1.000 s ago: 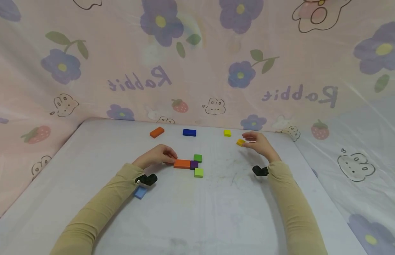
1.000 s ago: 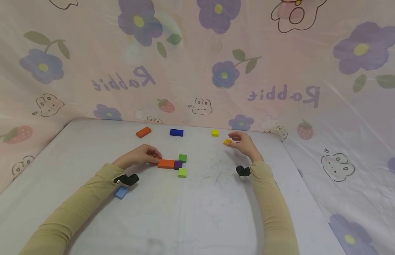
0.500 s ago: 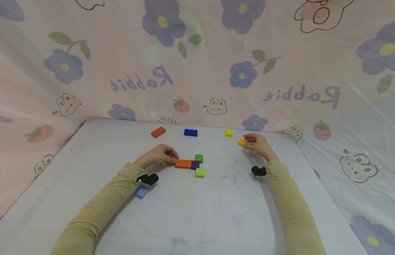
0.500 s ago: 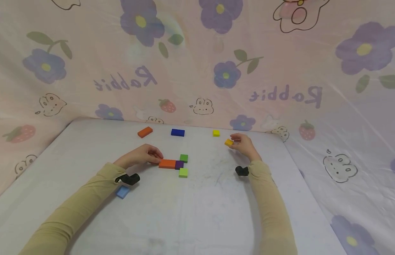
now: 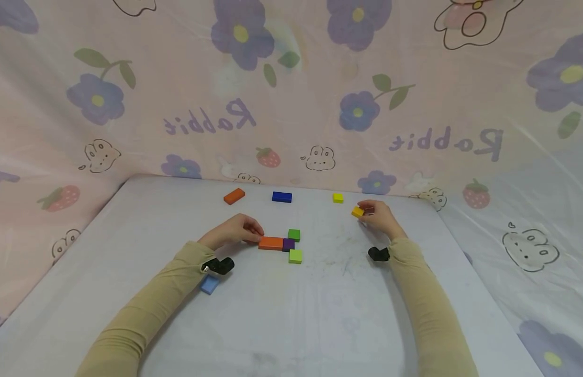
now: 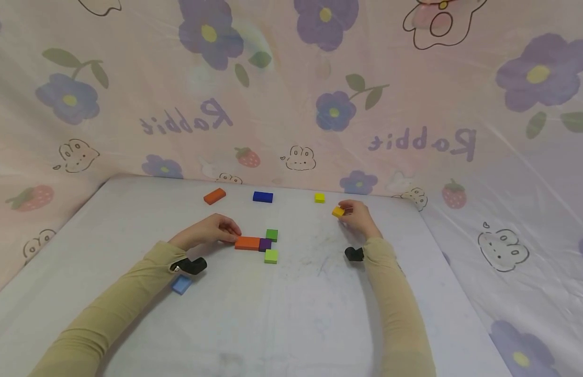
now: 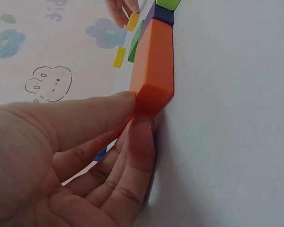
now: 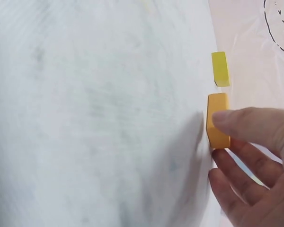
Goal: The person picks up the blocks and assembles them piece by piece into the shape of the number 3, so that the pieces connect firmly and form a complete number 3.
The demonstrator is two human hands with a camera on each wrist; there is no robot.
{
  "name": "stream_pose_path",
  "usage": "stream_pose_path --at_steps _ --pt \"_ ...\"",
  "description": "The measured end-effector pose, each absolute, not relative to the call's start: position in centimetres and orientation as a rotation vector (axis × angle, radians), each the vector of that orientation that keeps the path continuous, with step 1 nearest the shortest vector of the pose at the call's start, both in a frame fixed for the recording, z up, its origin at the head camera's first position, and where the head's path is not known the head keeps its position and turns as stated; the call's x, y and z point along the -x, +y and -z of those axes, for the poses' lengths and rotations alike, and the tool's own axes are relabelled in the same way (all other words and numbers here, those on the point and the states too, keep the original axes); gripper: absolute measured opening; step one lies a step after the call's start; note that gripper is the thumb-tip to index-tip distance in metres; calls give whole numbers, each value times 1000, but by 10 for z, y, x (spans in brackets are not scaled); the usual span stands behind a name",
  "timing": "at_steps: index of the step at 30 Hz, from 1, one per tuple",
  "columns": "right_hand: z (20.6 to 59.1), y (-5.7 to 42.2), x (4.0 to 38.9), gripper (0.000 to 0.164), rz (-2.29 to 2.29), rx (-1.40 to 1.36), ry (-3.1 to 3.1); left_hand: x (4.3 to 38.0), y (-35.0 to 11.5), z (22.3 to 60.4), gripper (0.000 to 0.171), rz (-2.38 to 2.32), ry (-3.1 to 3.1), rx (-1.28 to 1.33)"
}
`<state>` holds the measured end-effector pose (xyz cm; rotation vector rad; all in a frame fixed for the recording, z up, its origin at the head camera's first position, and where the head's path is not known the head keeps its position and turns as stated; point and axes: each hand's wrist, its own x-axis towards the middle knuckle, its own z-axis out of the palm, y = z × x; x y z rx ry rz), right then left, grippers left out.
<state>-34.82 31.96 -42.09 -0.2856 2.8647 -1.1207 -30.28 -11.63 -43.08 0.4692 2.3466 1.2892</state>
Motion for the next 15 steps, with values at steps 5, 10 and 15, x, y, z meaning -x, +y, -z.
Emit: stream_pose_path --at_steps 5,10,15 --pt "422 316 347 44 1104 265 2893 303 -117 432 19 -1293 2343 -497" --pt "421 313 346 41 1098 255 2907 303 -116 432 19 -1296 2337 -484" --pt "421 311 346 39 1084 256 2924 304 -116 433 17 -1293 2343 -470"
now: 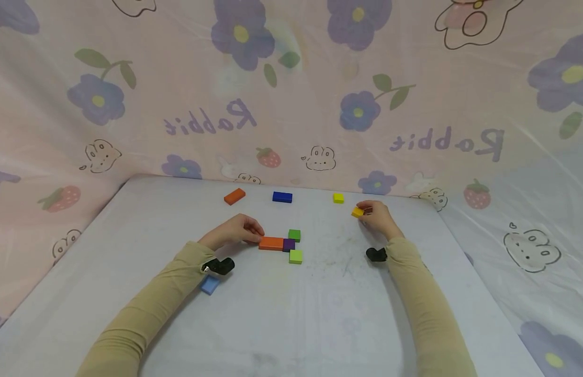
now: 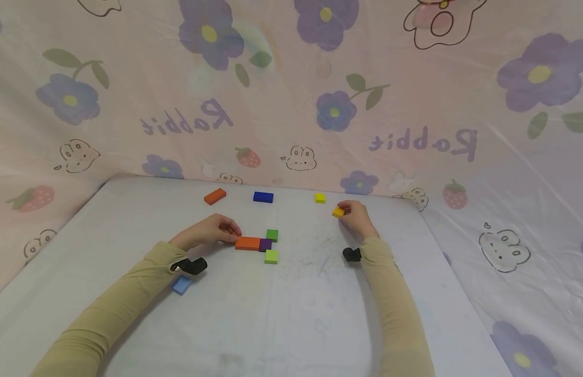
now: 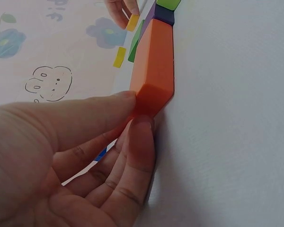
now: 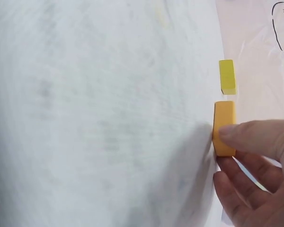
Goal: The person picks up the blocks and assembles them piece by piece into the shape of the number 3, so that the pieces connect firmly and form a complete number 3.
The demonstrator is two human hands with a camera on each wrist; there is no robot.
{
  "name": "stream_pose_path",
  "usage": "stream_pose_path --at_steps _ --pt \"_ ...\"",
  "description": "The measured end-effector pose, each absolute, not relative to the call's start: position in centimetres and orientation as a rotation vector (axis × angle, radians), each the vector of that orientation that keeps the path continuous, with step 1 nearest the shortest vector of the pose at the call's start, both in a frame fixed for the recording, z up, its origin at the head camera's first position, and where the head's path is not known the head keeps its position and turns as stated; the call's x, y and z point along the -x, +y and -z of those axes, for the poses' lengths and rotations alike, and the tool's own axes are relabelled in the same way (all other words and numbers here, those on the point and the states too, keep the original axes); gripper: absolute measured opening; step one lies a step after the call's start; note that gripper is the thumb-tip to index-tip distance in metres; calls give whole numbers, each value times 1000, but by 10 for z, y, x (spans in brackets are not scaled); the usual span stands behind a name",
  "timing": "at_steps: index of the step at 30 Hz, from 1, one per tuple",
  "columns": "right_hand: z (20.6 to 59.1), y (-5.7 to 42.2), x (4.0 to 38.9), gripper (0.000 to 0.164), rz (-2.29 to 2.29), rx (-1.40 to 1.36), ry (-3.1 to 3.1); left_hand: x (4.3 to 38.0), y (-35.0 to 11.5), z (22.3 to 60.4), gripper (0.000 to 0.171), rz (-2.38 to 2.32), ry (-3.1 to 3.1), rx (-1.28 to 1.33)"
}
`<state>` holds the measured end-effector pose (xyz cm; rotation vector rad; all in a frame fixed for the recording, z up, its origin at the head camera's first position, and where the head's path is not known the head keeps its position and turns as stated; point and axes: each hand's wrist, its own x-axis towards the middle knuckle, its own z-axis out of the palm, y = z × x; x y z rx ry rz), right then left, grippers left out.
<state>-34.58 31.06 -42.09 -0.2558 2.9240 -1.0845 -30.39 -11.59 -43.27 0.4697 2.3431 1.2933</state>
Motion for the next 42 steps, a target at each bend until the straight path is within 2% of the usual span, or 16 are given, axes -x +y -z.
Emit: stream_pose_path --at_steps 20,42 --pt "421 315 344 38 1054 293 2913 299 -115 428 19 -1299 2331 -459" --pt "398 300 322 38 1106 601 2933 301 -116 430 17 -1294 2343 -469"
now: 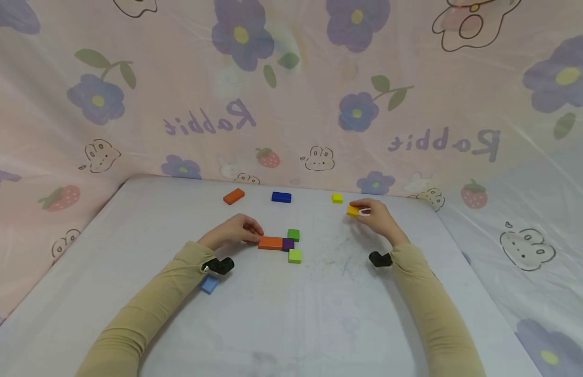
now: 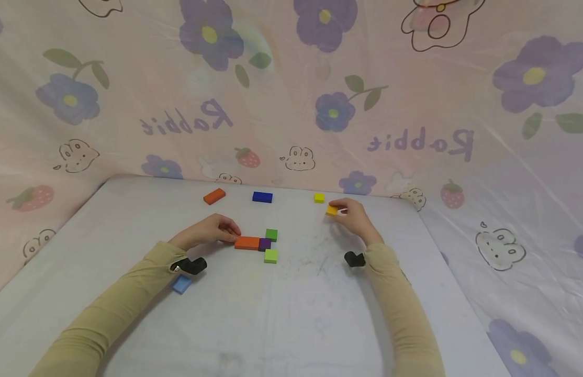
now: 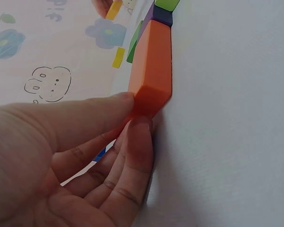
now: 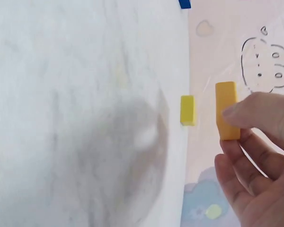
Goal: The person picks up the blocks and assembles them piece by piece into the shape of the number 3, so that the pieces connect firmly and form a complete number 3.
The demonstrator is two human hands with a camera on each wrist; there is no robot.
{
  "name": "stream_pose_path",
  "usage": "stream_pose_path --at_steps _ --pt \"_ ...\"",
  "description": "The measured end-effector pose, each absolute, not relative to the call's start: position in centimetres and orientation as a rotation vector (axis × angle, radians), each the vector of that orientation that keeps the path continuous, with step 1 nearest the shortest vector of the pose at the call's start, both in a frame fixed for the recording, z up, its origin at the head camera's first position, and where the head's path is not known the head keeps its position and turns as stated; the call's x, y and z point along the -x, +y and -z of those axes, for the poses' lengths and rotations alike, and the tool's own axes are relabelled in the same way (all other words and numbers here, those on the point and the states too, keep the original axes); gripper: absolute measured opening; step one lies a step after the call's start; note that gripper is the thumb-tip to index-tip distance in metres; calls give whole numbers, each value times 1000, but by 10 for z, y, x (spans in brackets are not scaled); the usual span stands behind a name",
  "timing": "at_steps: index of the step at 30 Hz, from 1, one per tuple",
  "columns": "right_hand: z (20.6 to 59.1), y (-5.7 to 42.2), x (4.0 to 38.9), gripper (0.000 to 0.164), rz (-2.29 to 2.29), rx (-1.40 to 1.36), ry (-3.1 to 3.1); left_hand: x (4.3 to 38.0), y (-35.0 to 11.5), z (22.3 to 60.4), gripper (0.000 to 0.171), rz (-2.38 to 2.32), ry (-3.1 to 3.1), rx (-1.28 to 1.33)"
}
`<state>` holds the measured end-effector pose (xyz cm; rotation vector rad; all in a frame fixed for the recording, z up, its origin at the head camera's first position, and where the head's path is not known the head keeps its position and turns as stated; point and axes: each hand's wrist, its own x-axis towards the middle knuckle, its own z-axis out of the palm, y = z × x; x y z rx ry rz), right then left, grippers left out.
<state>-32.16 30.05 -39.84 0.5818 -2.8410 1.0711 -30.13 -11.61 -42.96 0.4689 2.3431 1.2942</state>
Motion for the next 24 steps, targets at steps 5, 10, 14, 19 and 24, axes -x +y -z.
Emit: stream_pose_path --at_steps 5,10,14,19,24 --pt "394 291 316 38 -1057 -656 -2809 302 -116 431 17 -1285 2354 -450" --pt "389 278 308 36 -1045 -735 -2773 303 -116 431 17 -1275 2358 -446" --pt "387 267 301 36 -1078 -798 -2752 303 -116 431 17 -1281 2355 -447" --pt "386 253 292 37 -1118 -884 -2723 302 -116 431 16 -1286 2359 -431" --pt "387 241 282 38 -1103 -943 -2705 302 -116 431 16 -1281 2364 -435"
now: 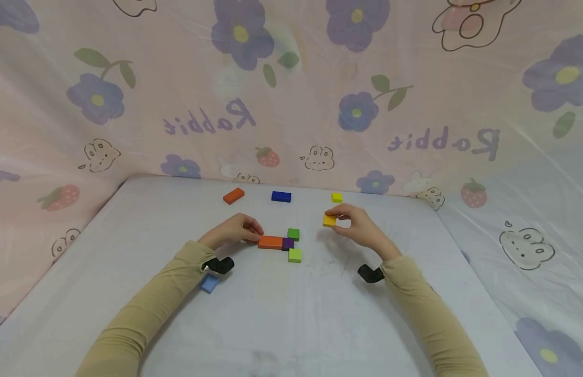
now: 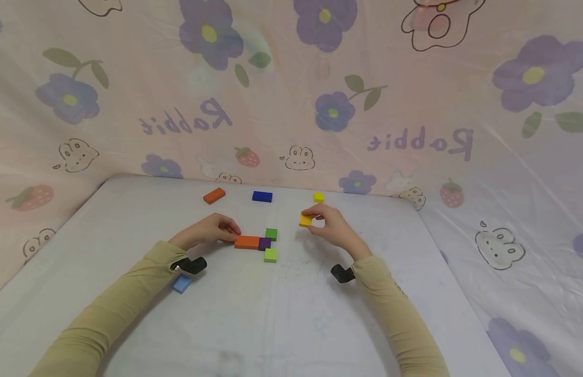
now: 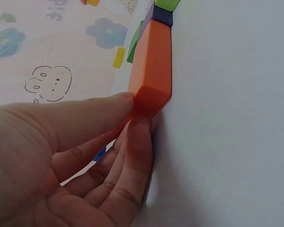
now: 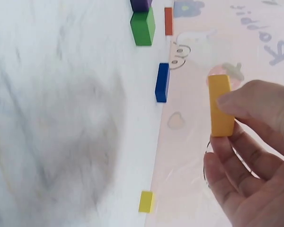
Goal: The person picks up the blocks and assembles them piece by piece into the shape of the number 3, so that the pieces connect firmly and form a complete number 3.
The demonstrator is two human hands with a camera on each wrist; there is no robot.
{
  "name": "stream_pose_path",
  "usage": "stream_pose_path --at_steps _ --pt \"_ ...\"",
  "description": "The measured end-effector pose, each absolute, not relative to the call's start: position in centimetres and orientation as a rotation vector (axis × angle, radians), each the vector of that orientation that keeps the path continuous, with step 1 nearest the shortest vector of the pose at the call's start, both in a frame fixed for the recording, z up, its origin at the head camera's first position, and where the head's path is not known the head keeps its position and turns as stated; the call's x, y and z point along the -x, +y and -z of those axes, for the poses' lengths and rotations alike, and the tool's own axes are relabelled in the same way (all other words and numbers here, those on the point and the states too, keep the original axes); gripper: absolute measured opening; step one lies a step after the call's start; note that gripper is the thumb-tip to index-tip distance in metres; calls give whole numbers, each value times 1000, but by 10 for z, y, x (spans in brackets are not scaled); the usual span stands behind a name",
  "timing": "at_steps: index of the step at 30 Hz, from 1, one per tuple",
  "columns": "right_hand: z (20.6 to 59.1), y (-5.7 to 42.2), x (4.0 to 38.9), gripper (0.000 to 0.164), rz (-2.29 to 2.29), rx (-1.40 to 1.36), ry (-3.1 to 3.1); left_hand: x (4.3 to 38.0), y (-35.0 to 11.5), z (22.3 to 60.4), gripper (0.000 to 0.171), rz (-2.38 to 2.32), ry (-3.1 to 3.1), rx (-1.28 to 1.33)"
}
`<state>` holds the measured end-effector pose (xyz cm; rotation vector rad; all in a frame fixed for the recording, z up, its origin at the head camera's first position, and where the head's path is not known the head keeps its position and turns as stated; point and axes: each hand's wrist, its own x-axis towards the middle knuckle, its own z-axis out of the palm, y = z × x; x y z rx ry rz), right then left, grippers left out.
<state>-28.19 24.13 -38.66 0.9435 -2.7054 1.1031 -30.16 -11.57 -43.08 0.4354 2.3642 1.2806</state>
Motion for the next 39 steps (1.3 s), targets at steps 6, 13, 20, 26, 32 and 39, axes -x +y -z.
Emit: stream_pose_path --at_steps 6,13,20,26,32,39 --pt "387 228 268 37 -1099 -994 -2730 300 -116 429 17 -1288 2361 -458" --pt "388 214 252 37 -1102 -1086 -2761 299 -117 430 17 -1292 2363 -470" --pt "391 205 240 35 -1085 -1164 -2775 299 -117 430 17 -1282 2374 -463" --pt "397 199 231 35 -1101 -1240 -2760 301 -117 431 16 -1286 2371 -457" --pt "403 193 220 35 -1147 -1277 -2776 301 -117 432 16 -1286 2369 -470" --pt "411 186 210 33 -1104 -1341 -2791 302 -116 433 16 -1282 2374 -465"
